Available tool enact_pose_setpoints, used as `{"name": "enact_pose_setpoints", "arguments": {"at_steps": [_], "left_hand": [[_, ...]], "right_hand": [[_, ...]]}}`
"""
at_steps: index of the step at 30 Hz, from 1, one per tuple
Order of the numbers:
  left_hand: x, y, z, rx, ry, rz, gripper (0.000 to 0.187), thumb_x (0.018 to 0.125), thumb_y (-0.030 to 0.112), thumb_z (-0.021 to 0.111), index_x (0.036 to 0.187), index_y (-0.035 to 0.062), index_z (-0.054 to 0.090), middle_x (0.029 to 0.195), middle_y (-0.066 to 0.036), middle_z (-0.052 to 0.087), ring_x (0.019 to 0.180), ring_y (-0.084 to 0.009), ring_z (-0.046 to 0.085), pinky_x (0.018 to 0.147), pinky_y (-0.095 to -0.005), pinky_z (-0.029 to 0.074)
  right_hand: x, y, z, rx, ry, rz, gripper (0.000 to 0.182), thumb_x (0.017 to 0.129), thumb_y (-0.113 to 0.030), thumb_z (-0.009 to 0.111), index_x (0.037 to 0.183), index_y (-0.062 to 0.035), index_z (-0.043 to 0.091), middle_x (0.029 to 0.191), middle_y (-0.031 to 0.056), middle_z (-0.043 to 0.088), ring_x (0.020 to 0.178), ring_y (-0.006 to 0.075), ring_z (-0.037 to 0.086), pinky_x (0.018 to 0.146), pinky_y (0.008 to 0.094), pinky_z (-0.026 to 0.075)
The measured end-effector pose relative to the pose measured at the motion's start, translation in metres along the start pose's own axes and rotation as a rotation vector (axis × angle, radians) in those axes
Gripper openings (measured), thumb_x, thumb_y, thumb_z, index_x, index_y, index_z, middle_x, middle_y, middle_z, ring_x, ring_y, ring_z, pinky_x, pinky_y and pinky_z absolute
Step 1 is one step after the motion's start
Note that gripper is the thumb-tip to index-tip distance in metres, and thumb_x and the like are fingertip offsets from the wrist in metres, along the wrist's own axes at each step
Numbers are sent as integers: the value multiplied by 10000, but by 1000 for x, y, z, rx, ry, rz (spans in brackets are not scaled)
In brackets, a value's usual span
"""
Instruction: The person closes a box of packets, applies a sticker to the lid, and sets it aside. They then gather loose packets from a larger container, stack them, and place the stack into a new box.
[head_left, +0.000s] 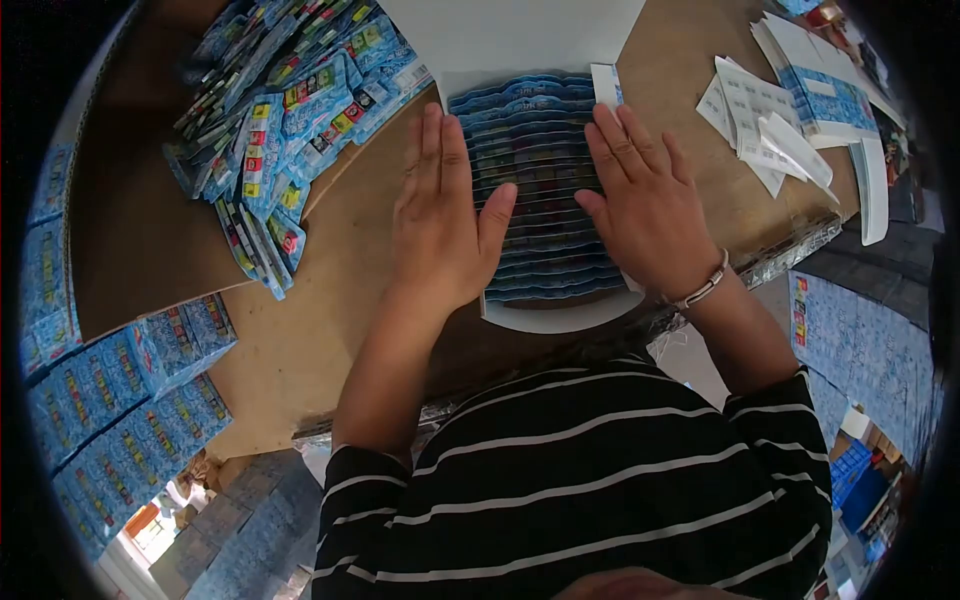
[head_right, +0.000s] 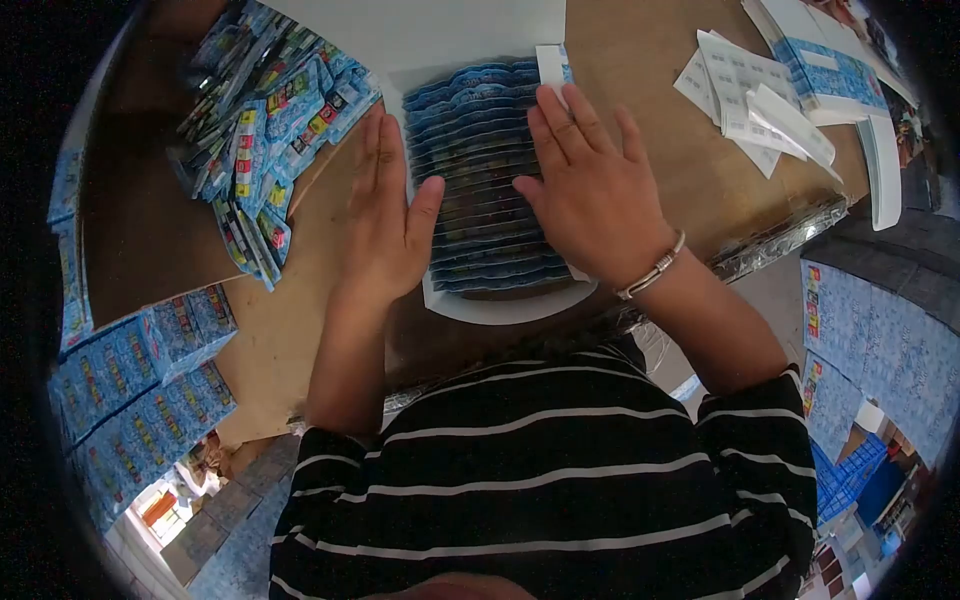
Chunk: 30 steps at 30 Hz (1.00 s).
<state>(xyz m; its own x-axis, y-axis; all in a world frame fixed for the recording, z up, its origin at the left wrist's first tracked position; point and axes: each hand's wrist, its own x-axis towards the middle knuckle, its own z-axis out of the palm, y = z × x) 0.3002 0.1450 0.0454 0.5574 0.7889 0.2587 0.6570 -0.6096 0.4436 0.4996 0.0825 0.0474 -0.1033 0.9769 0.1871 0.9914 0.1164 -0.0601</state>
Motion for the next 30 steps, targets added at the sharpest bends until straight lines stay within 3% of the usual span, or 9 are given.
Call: {"name": "enact_pose_setpoints", "arguments": {"at_steps": [3, 7, 10, 12, 21, 28, 30], "left_hand": [[2, 9, -4, 151, -51, -58, 721, 873, 388, 490, 1360, -68, 215, 1441, -216, 185, 1347, -353, 162, 1084, -442, 163], [5, 20, 1, 304, -47, -88, 722, 873, 423, 471, 1360, -55, 236, 1450, -189, 184, 1361, -317, 132, 1096, -426, 131], [4, 21, 4, 341, -27, -112, 720, 874, 438, 455, 1359, -51, 245, 1452, -187, 179, 1365, -306, 121, 1100, -421, 115], [1, 16, 1, 373, -11, -98, 724, 872, 436, 459, 1358, -56, 243, 1449, -182, 193, 1365, -296, 127, 1100, -421, 114], [1, 15, 19, 429, -30, -82, 706, 853, 492, 454, 1287, -62, 392, 1425, -153, 273, 1349, -270, 185, 1097, -425, 86], [0, 17, 17, 474, -22, -61, 724, 836, 515, 472, 1268, -64, 418, 1416, -158, 288, 1358, -261, 164, 1099, -425, 48], [0, 25, 9, 475, 114, 44, 631, 810, 468, 544, 1168, -50, 508, 1316, -176, 411, 1266, -297, 337, 1047, -426, 224]], "right_hand": [[0, -4, -4, -45, -72, 29, 565, 862, -325, 514, 1333, -53, 362, 1426, 74, 299, 1335, 221, 234, 1069, 436, 175], [-2, 1, 3, 34, 32, 23, 557, 852, -368, 515, 1294, -42, 426, 1404, 91, 340, 1325, 221, 260, 1059, 472, 176], [-4, 21, -1, 244, 47, -19, 582, 857, -368, 513, 1317, -35, 387, 1417, 102, 315, 1335, 237, 239, 1058, 480, 181], [-4, 40, -13, 610, 8, -165, 601, 864, -362, 508, 1339, -31, 344, 1427, 108, 291, 1341, 252, 223, 1057, 484, 187], [-6, 25, -9, 54, -52, -193, 572, 871, -391, 491, 1306, -32, 393, 1424, 95, 299, 1339, 228, 232, 1061, 482, 181], [-6, 17, -8, -12, -51, -148, 546, 871, -384, 497, 1282, -32, 429, 1412, 95, 320, 1331, 232, 247, 1061, 466, 192], [-5, 26, -5, 329, 28, -189, 476, 895, -317, 478, 1265, -19, 446, 1388, 122, 353, 1319, 263, 273, 1062, 420, 223]]}}
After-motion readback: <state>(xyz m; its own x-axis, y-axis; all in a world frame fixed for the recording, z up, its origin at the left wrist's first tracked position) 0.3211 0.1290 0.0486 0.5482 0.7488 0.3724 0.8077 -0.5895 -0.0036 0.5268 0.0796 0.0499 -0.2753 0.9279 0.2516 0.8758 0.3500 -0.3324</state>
